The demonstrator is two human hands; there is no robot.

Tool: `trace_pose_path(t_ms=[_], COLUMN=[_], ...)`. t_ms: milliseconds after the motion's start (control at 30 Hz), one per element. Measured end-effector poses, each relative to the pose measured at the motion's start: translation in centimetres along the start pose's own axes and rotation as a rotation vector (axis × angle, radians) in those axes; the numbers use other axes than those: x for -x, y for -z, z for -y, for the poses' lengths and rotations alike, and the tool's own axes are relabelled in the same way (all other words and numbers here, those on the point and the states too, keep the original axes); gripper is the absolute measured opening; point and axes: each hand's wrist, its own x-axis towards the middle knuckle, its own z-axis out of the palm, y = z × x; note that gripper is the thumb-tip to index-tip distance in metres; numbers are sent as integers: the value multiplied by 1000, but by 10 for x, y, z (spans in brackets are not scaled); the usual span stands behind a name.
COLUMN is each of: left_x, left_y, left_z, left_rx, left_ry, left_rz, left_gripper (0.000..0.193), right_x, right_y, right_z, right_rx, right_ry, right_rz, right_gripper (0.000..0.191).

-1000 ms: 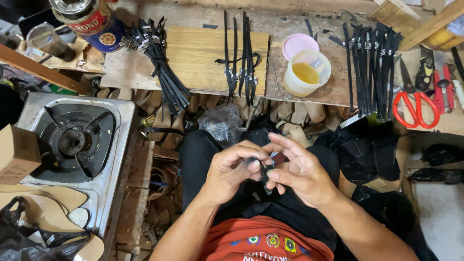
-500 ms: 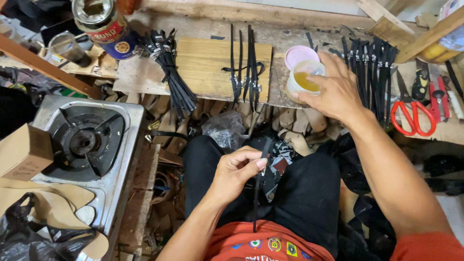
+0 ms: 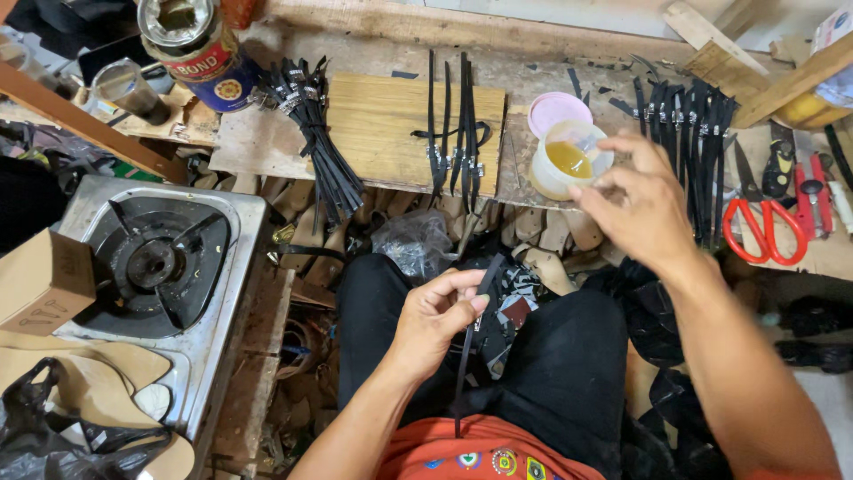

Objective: The person repeatedly picks up black cable ties and metal connectors, inserts the connector onto the tie, and places the finished assembly on the table. The process is repeated multiple times with consistent hand motions.

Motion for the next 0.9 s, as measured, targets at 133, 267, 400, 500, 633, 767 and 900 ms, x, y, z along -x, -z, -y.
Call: trace_pose_path(t_ms=[133, 267, 400, 500, 633, 767, 900], left_x=[-14, -24, -28, -28, -27, -25, -22], left_y=[-8, -12, -13, -15, -16, -16, -13], left_z=[-1, 6, 19, 25, 28, 28, 26], left_rx=[-15, -25, -14, 23, 97, 125, 218], left_ry=[14, 25, 34, 40, 62, 97, 86], left_rz=[22, 62, 53, 56, 62, 83, 224], left_gripper=[31, 33, 33, 34, 36, 40, 51], right_x=[36, 62, 75, 80, 86, 88, 88], right_y=[2, -22, -43, -52, -55, -54, -51], right_z=[42, 72, 70, 63, 57, 57, 57], right_rx=[-241, -280, -190, -89, -37, 3, 21], right_ry=[34, 170, 267, 267, 312, 353, 356], right_rz=[8, -5, -56, -95, -139, -153, -177], right_gripper=[23, 44, 52, 55, 57, 58, 57])
